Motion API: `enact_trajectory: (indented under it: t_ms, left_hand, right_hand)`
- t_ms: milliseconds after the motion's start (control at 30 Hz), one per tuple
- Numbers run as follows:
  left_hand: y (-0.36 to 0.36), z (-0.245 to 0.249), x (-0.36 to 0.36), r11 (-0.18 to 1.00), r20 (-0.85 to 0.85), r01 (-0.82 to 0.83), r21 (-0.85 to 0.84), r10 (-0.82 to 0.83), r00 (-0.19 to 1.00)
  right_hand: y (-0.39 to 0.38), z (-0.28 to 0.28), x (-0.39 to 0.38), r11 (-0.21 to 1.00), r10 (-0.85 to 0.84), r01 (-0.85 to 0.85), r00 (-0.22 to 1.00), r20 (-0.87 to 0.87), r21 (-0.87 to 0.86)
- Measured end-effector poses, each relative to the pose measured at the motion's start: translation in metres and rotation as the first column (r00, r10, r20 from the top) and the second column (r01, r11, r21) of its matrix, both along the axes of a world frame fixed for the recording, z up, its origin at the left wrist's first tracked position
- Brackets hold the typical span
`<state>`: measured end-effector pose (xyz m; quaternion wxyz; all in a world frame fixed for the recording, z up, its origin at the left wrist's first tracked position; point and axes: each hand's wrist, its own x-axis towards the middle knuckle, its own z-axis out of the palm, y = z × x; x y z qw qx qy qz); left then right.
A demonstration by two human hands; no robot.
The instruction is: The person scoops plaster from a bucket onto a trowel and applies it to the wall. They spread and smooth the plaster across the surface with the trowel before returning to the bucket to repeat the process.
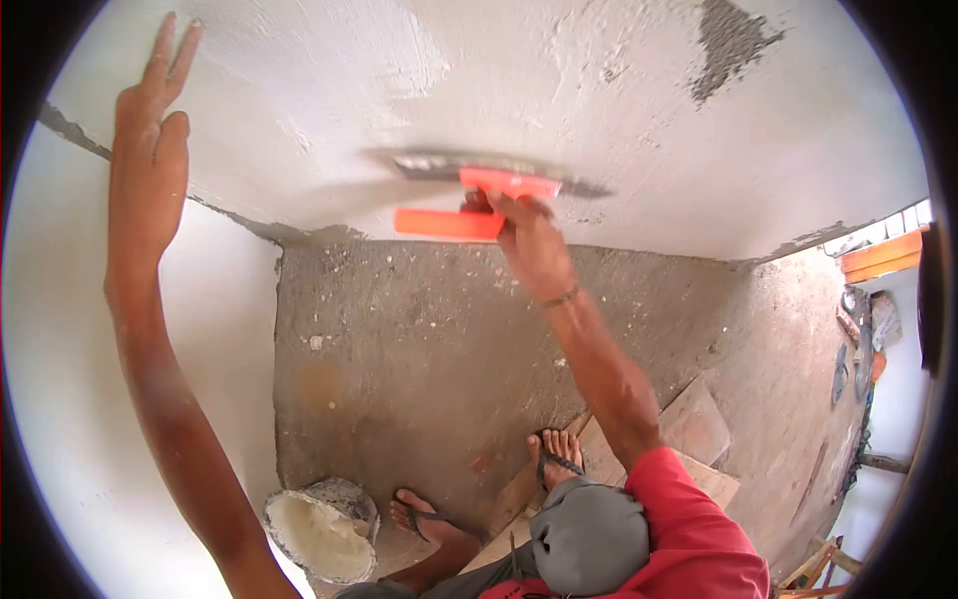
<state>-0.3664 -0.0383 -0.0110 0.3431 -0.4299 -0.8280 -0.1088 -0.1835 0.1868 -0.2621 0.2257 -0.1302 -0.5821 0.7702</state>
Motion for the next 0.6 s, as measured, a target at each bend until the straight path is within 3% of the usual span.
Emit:
enact_trajectory:
  t_ms: [33,100,200,267,333,400,467,533,600]
  left_hand:
    - [0.000,0.001,0.002,0.998,0.031,0.039,0.046,-0.040,0.999]
    - [-0.003,0.008,0.004,0.997,0.098,0.064,0.040,-0.067,0.993]
    - [-0.005,0.010,0.008,0.991,0.199,0.082,0.107,-0.102,0.975]
    - [-0.002,0.010,0.013,0.990,0.232,0.055,0.131,-0.084,0.969]
    - [0.000,0.012,0.015,0.991,0.238,0.049,0.122,-0.077,0.968]
    - [-0.002,0.010,0.010,0.995,0.226,0.049,0.087,-0.068,0.972]
    - [-0.003,0.008,0.007,0.999,0.113,0.038,0.021,-0.040,0.993]
    - [-0.005,0.008,0.004,0.999,0.091,0.020,-0.034,-0.017,0.996]
    - [-0.006,0.004,-0.002,0.996,-0.015,-0.040,-0.075,0.039,0.999]
  right_hand:
    - [0.001,0.043,0.001,0.991,-0.013,0.015,1.000,-0.018,0.134]
    - [0.006,0.122,0.001,0.969,-0.033,0.060,0.993,-0.116,0.239]
    - [0.014,0.238,0.003,0.803,-0.209,0.346,0.926,-0.314,0.485]
    - [-0.026,0.313,0.017,0.943,-0.195,0.304,0.829,-0.524,0.131]
    - [-0.024,0.320,0.026,0.928,-0.203,0.352,0.753,-0.626,0.121]
    - [0.015,0.268,0.042,0.788,-0.205,0.498,0.768,-0.607,0.363]
    - [0.044,0.170,0.078,0.718,-0.264,0.473,0.864,-0.428,0.511]
    - [0.062,0.049,0.118,0.678,-0.289,0.288,0.950,-0.115,0.676]
    - [0.068,-0.064,0.149,0.484,-0.319,-0.128,0.895,0.311,0.866]
